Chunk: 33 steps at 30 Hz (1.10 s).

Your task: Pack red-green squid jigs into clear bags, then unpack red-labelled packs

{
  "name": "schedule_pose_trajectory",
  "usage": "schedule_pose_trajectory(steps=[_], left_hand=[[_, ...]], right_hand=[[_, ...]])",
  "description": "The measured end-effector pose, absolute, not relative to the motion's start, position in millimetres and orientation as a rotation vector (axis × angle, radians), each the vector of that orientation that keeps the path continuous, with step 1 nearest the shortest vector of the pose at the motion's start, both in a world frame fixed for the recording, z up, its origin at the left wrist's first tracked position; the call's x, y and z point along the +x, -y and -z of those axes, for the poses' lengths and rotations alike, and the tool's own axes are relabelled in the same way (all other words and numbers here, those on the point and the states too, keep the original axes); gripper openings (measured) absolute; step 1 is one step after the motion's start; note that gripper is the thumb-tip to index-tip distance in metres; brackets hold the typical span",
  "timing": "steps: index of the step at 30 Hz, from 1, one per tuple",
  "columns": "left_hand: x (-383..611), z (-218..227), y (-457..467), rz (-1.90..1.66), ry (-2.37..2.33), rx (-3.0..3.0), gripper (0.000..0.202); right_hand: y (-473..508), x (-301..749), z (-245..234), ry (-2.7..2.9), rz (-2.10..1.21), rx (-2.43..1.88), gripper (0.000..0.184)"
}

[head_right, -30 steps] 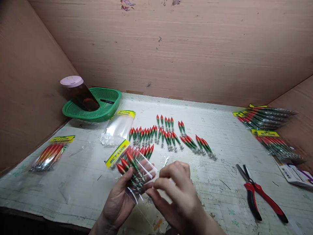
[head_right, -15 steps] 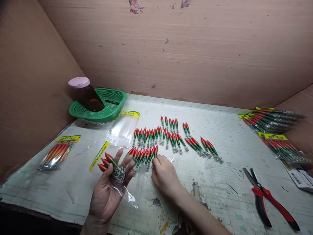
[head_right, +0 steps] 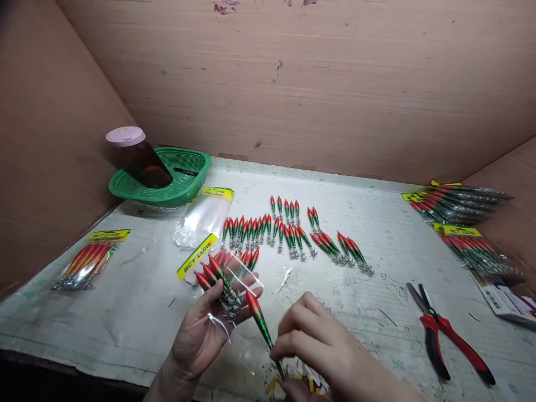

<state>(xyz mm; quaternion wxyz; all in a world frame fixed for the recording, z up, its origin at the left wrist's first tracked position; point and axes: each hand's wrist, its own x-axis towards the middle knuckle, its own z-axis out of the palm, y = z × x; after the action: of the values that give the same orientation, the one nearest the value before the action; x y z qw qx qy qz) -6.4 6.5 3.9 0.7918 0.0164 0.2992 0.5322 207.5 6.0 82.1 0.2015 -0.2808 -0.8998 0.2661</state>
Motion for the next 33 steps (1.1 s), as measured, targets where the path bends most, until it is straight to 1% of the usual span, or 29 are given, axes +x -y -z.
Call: schedule_pose_trajectory(steps=[4, 8, 16, 21, 27, 33], left_hand=[[-1, -3, -2, -1.068, -0.651, 0.072, 0.053], [1, -3, 0, -1.054, -0.627, 0.104, 0.055], [2, -5, 0, -1.081, -0.592, 0.08, 0.051], [6, -7, 1, -1.098, -0.526, 0.077, 0.046], [14, -5, 5, -1.13, -0.423, 0.009, 0.055], [19, -3, 8, -1.134, -0.398, 0.001, 0.059]], right_hand=[[-12, 188, -65, 2.431, -0.344, -0.857, 0.025], [-9, 181, -53, 2.322, -0.169, -0.903, 0.022], [-3, 182, -52, 2.232, -0.08, -1.004, 0.03], [2, 184, -47, 2.147, -0.081, -1.085, 0.022], [5, 174, -41, 2.011, -0.103, -1.079, 0.024], [6, 166, -35, 1.859, -0.039, -1.136, 0.016]])
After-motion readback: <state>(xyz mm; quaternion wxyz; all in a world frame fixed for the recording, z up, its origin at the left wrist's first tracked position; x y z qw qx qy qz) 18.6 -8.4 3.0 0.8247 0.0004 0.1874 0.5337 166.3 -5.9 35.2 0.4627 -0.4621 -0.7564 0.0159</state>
